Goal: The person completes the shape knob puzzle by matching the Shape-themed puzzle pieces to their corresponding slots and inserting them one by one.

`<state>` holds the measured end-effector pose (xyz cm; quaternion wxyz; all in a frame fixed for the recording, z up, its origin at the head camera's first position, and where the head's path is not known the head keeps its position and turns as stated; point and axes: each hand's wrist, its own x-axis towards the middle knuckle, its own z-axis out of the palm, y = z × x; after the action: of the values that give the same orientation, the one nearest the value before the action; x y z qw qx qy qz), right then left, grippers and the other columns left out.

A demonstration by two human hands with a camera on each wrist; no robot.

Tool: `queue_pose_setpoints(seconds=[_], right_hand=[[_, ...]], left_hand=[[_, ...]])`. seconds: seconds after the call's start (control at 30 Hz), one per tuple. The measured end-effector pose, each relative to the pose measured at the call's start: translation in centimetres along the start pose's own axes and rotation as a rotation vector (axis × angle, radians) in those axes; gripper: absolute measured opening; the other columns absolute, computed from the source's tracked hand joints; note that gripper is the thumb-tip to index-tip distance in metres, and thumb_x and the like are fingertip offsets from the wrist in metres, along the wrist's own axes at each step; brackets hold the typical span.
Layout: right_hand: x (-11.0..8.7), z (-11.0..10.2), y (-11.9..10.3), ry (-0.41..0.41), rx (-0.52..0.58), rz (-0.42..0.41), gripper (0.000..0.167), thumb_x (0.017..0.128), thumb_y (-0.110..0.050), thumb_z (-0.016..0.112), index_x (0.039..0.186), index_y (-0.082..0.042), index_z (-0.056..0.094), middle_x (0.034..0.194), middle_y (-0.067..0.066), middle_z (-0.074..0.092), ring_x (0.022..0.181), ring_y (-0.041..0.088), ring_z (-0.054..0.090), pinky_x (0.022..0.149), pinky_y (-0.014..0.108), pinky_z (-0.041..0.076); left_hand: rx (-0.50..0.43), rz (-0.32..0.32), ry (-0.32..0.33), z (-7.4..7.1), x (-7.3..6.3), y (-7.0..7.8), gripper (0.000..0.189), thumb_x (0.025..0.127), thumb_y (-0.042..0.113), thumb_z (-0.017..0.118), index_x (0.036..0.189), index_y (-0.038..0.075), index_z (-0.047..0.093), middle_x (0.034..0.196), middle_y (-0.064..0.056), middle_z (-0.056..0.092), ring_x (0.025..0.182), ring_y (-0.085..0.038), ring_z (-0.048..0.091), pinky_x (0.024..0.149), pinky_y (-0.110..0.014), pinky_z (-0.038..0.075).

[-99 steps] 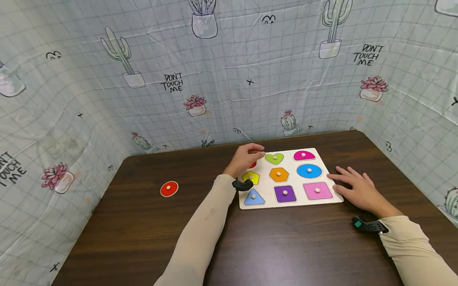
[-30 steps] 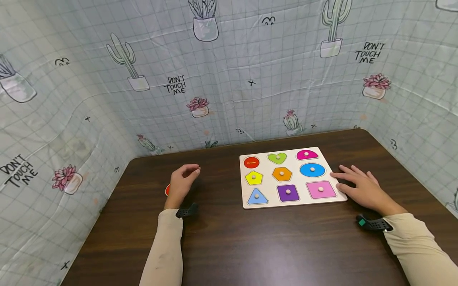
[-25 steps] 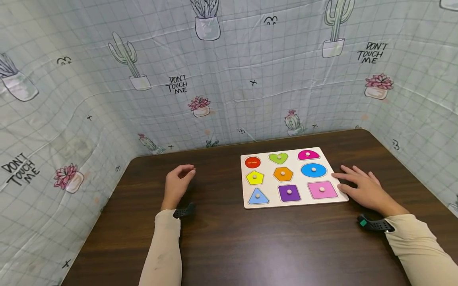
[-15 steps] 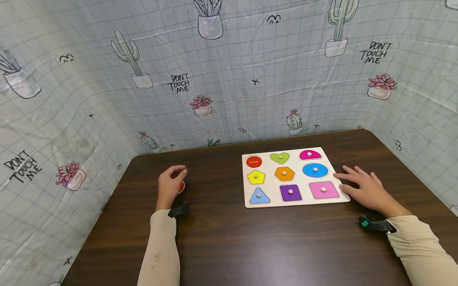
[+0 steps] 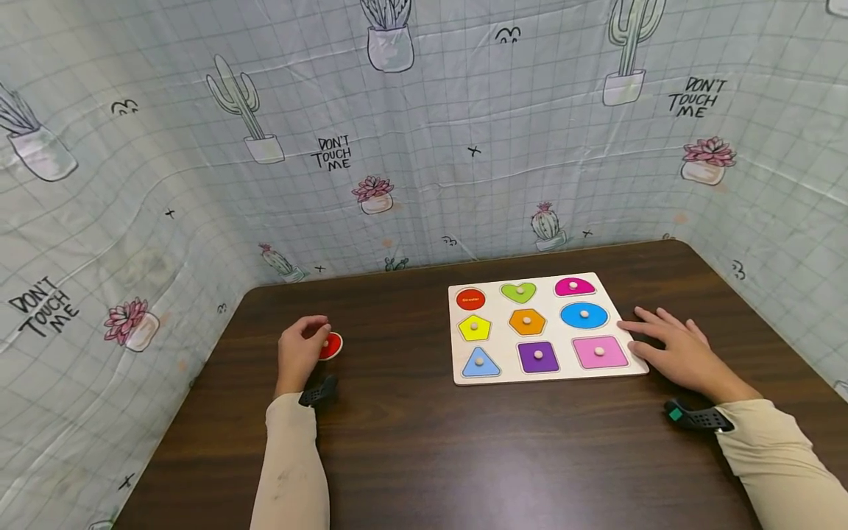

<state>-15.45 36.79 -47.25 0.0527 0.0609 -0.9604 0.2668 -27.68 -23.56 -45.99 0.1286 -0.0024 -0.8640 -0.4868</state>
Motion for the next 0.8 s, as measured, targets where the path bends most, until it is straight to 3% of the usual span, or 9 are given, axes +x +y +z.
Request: queue_pose_setpoints(seconds=[0.13,0.23,0.47,0.8], right_hand=[[0.1,-0.1,0.0,-0.003,-0.003,0.003,0.046,0.1,-0.03,0.059,0.139,-0.005,0.059,0.152,0.032,0.035,0.143,0.055,0.016,0.108,0.074,-0.005],[0.1,-0.1,-0.1,-0.013,-0.004,0.01,0.047,0.1,-0.03,0.059,0.139,-0.004,0.058,0.152,0.032,0.035,0.143,0.055,0.015,0.108,0.074,-0.006],[0.0,-0.2,-0.1,-0.013,-0.005,0.017,0.047,0.1,-0.031,0.058,0.139,-0.005,0.058,0.152,0.032,0.035,0.143,0.055,0.015,0.108,0.074,-0.005],[0.0,-0.2,-0.2,-0.015,-0.008,0.017,0.047,0.1,-0.029,0.059,0.139,-0.004,0.058,0.152,0.032,0.035,0.142,0.056,0.016,0.107,0.076,-0.003]], left_hand=[[0.093,0.013,-0.019,-0.2,0.0,-0.2,0.025,0.097,0.016,0.066,0.117,0.001,0.071,0.121,-0.019,0.067,0.113,-0.033,0.059,0.099,-0.045,0.049],[0.136,0.0,-0.048,-0.6,-0.1,-0.5,0.026,0.097,0.017,0.065,0.117,0.001,0.07,0.125,-0.02,0.065,0.119,-0.036,0.055,0.104,-0.05,0.044],[0.185,-0.015,-0.147,-1.4,0.0,-0.9,0.03,0.097,0.021,0.066,0.119,0.0,0.07,0.126,-0.022,0.064,0.115,-0.039,0.056,0.101,-0.051,0.045],[0.231,0.022,-0.226,-2.2,-0.5,-0.5,0.034,0.097,0.017,0.065,0.125,-0.003,0.066,0.136,-0.023,0.057,0.129,-0.041,0.049,0.111,-0.055,0.034]])
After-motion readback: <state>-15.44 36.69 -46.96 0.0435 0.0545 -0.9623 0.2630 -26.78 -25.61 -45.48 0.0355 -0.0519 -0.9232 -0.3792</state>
